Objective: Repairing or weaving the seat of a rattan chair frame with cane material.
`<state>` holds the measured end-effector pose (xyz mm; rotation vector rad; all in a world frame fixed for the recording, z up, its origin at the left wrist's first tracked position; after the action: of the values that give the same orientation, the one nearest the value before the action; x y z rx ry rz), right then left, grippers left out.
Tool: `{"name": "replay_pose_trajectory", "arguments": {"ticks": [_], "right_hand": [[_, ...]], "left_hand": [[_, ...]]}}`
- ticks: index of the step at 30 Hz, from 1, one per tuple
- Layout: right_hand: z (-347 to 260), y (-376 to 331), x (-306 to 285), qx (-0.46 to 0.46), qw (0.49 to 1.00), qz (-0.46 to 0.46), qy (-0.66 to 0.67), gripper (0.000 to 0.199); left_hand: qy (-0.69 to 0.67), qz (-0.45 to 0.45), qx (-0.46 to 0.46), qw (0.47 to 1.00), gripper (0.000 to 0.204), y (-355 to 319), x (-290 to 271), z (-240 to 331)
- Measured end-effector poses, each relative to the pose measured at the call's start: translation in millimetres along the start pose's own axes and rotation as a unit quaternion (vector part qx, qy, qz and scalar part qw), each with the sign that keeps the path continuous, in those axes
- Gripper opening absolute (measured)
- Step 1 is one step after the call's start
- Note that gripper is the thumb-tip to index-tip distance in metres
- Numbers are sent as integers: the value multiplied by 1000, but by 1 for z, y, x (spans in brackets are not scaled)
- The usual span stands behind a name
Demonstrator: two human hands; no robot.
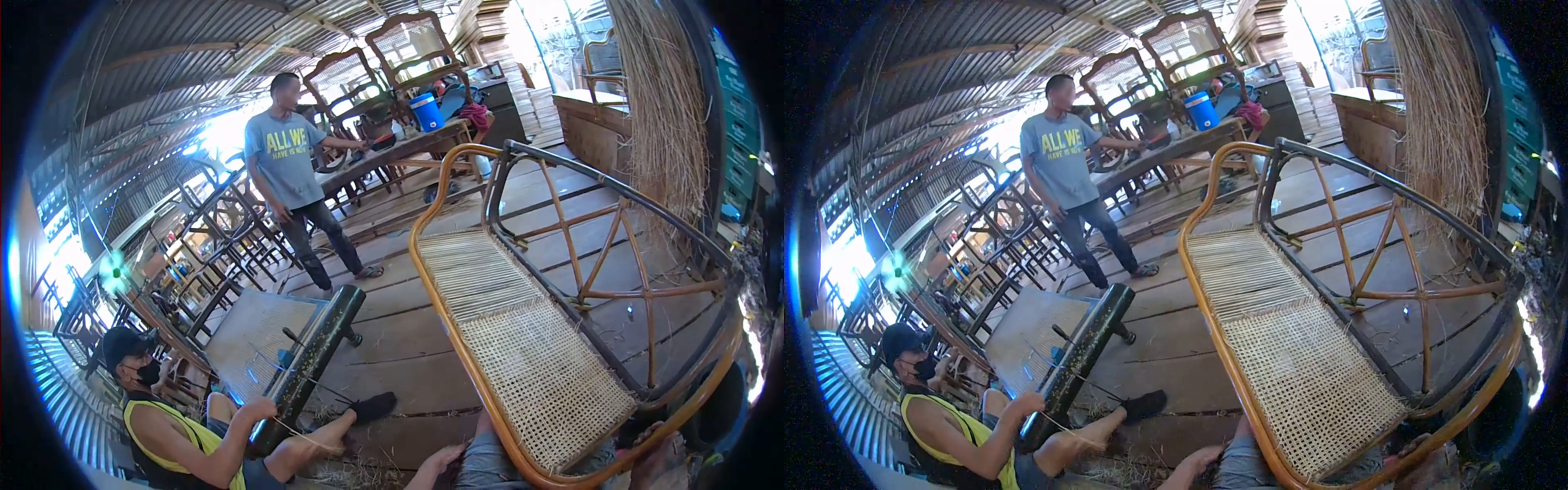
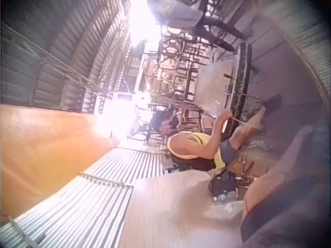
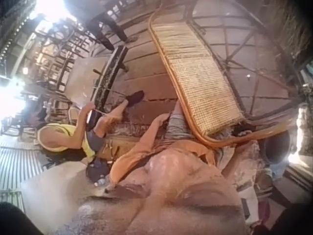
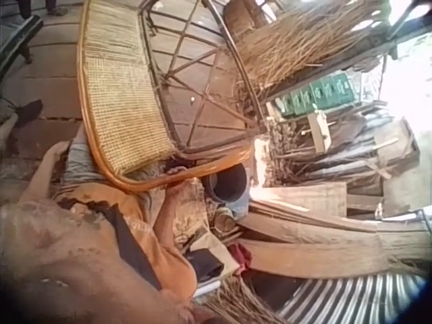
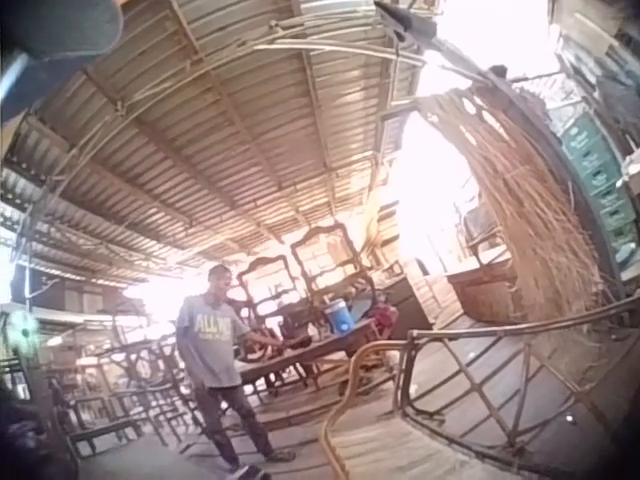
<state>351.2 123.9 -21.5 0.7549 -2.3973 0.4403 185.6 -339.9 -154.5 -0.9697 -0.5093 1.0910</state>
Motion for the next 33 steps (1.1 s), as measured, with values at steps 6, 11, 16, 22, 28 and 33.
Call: {"name": "replay_pose_trajectory", "arguments": {"ticks": [6,11,16,22,28,33], "right_hand": [[-8,-7,10,-12,1000,-8,0,48],[-8,-11,15,-77,995,-64,-21,46],[10,-5,-8,-3,990,-128,55,49],[24,-12,-18,-14,999,-50,7,55],[-11,50,-21,56,983,-164,-67,39],[16,134,-7,-114,748,-322,-569,13]], "left_hand": [[172,3,83,982,59,-24,-10,29],[81,146,126,978,48,-45,4,48],[-26,285,333,898,29,-86,23,101],[67,83,164,981,24,-97,119,155],[486,49,308,816,25,-50,214,193],[554,89,408,720,24,-19,268,216]]}}
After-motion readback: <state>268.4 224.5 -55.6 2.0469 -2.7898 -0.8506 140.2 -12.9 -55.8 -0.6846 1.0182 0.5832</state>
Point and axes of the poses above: each hand's wrist, its own y-axis towards the middle knuckle, its own x-axis out of the palm, z = x × y, the point moved 2 cm from there along y, towards the middle knuckle, and after that the axes turned 4 degrees about -x, right-handed, at the moved point
